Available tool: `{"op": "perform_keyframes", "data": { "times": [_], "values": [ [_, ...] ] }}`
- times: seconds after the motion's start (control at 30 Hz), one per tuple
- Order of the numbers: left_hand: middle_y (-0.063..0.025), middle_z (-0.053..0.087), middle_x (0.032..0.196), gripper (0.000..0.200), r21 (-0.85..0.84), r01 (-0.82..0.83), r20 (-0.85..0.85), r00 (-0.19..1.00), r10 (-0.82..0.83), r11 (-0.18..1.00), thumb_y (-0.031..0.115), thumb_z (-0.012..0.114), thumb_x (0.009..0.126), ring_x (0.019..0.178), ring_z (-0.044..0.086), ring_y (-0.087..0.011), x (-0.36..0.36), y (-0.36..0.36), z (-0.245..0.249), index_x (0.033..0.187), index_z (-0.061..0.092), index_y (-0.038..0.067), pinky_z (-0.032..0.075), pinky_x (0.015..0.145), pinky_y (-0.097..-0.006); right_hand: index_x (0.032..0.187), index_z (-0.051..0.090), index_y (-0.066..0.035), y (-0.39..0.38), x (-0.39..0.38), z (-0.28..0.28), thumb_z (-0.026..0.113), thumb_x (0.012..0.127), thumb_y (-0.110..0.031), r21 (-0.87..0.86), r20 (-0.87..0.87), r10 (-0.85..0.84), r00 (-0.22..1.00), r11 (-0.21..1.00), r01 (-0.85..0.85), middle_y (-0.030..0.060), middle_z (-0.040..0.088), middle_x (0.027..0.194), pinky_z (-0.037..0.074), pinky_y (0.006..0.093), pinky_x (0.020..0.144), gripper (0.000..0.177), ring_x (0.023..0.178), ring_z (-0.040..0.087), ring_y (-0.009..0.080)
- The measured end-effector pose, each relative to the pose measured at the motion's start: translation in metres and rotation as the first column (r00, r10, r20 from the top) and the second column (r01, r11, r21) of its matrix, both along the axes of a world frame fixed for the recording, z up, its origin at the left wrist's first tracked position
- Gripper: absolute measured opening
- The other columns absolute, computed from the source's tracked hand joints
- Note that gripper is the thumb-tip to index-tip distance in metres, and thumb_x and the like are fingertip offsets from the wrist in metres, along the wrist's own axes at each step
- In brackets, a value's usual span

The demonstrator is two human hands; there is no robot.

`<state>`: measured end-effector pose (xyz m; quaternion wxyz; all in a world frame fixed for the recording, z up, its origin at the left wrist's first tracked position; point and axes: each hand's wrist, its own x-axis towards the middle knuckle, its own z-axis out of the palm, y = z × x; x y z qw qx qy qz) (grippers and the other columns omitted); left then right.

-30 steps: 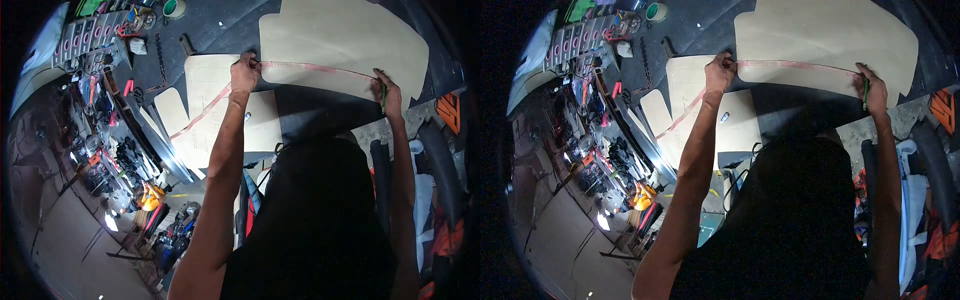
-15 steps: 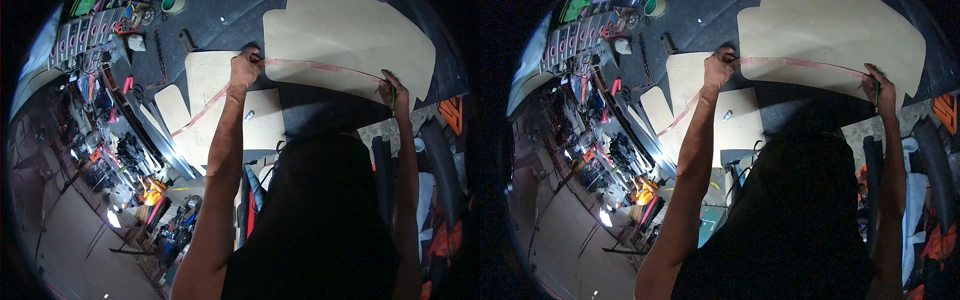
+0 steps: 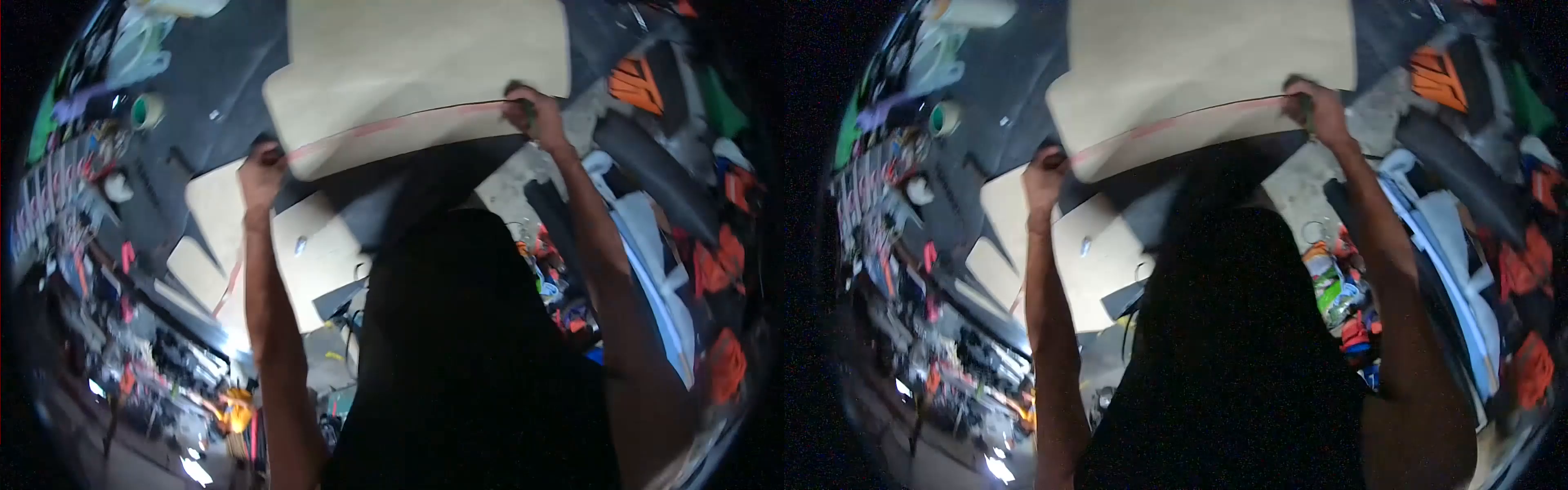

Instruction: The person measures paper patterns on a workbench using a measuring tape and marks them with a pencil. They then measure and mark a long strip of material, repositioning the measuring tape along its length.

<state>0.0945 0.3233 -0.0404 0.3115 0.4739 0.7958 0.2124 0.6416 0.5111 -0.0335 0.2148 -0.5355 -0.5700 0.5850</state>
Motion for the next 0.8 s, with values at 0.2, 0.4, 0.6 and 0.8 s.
{"op": "perform_keyframes", "data": {
  "times": [0.2,0.4,0.6,0.8],
  "values": [
    [-0.0092,0.076,0.092,0.037,-0.072,-0.057,0.071,0.996,0.062,0.996,0.009,0.083,0.083,0.082,0.071,-0.0173,-0.010,0.002,-0.017,0.117,0.069,0.005,0.056,0.079,-0.0302,0.104,0.074,-0.007,0.016,0.056,-0.020,0.070,0.093,0.000,-0.093,0.110,-0.132,0.985,0.985,0.142,-0.0012,0.069,0.085,0.048,0.0219,0.062,0.013,0.073,0.059,0.0044],
    [-0.0063,0.073,0.094,0.036,-0.123,-0.061,0.099,0.992,0.074,0.990,0.004,0.082,0.084,0.083,0.067,-0.0139,-0.005,0.009,0.002,0.116,0.067,0.001,0.054,0.079,-0.0263,0.106,0.073,-0.004,0.019,0.069,0.005,0.071,0.096,-0.010,0.328,0.496,0.055,0.867,0.912,-0.246,0.0008,0.071,0.083,0.049,0.0273,0.061,0.012,0.066,0.058,0.0081],
    [-0.0058,0.070,0.098,0.034,-0.130,-0.025,0.107,0.994,0.039,0.991,-0.001,0.078,0.085,0.086,0.065,-0.0133,-0.011,0.010,-0.001,0.117,0.065,0.000,0.053,0.081,-0.0255,0.105,0.072,-0.004,0.022,0.086,0.016,0.072,0.096,-0.013,0.299,0.534,0.089,0.841,0.910,-0.286,0.0088,0.070,0.082,0.051,0.0324,0.062,0.014,0.063,0.058,0.0123],
    [-0.0043,0.071,0.091,0.035,-0.080,-0.051,0.195,0.979,0.065,0.995,0.002,0.082,0.083,0.082,0.065,-0.0121,-0.023,0.005,-0.019,0.115,0.067,0.002,0.053,0.079,-0.0245,0.105,0.072,-0.007,0.033,0.097,-0.006,0.070,0.096,-0.012,0.346,0.563,0.076,0.823,0.883,-0.318,0.0110,0.070,0.084,0.052,0.0356,0.065,0.010,0.066,0.062,0.0197]
  ]
}}
